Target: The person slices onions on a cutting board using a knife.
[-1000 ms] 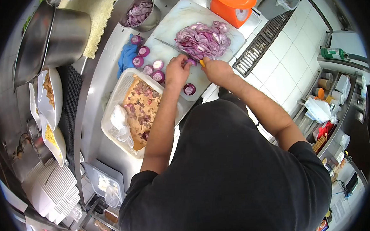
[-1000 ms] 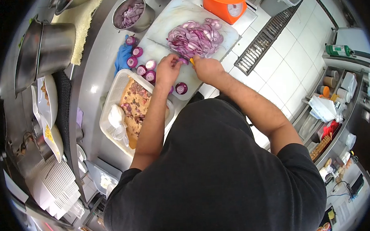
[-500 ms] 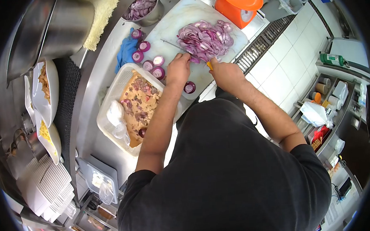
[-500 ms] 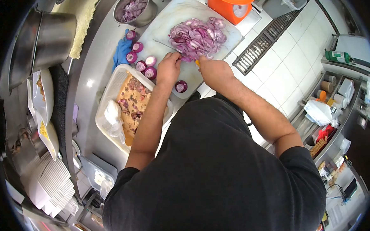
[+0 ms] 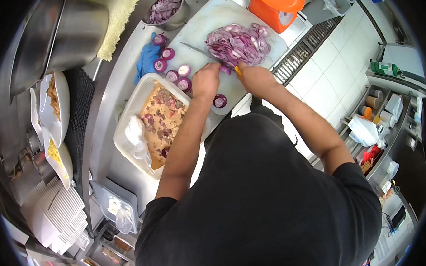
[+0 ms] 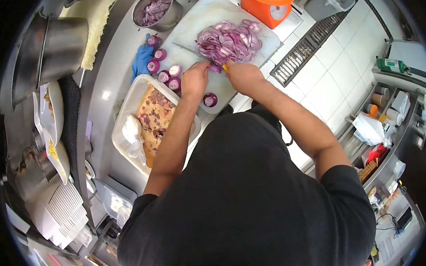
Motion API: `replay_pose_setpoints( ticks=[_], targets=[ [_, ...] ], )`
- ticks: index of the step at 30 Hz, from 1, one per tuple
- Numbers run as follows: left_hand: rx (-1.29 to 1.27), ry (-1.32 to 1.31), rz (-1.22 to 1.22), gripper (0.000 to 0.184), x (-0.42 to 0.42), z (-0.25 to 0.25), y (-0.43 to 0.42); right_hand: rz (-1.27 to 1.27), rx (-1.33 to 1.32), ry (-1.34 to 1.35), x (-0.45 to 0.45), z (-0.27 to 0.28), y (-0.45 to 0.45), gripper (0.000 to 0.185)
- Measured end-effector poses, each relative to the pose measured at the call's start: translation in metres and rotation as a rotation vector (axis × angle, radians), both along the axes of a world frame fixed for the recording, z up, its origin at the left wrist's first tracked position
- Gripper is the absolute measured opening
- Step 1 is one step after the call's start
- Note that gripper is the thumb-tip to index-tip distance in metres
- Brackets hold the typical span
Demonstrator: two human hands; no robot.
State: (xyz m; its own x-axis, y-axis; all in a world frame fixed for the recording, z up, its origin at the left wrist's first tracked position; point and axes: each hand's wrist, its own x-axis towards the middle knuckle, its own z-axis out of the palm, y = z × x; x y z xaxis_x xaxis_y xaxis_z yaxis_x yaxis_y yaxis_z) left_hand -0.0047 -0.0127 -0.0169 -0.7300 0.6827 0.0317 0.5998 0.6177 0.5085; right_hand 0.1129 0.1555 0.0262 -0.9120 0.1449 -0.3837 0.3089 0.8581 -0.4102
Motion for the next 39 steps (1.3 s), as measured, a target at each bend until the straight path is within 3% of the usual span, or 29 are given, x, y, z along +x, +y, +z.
replay_pose_setpoints(
  ticks=[4, 11, 19, 23, 31, 35, 39],
  targets=[
    [-0.043, 0.007, 0.013, 0.015, 0.003, -0.003, -0.004, 0.029, 0.038, -0.015, 0.009, 0.036, -0.003, 0.029],
    [-0.03, 0.038, 0.01, 0.014, 0.003, 0.001, -0.003, -0.029, 0.003, 0.001, 0.007, -0.021, -0.014, 0.03],
    [-0.059, 0.024, 0.021, 0.01, 0.004, -0.001, -0.004, -0.004, -0.001, -0.071, 0.015, 0.039, -0.009, 0.027],
    [0.022, 0.057, 0.021, 0.009, 0.003, -0.006, -0.005, -0.034, -0.02, -0.031, 0.01, -0.007, -0.017, 0.027],
    [-0.076, -0.002, 0.055, 0.011, 0.003, 0.001, -0.002, -0.004, 0.029, -0.026, 0.013, 0.027, -0.012, 0.029],
    [-0.048, 0.006, 0.067, 0.01, 0.003, -0.003, -0.003, -0.043, -0.015, -0.046, 0.009, -0.019, -0.019, 0.03],
    [-0.018, 0.013, 0.054, 0.009, 0.002, -0.001, -0.002, 0.002, -0.009, -0.049, 0.002, 0.009, -0.008, 0.032]
  ],
)
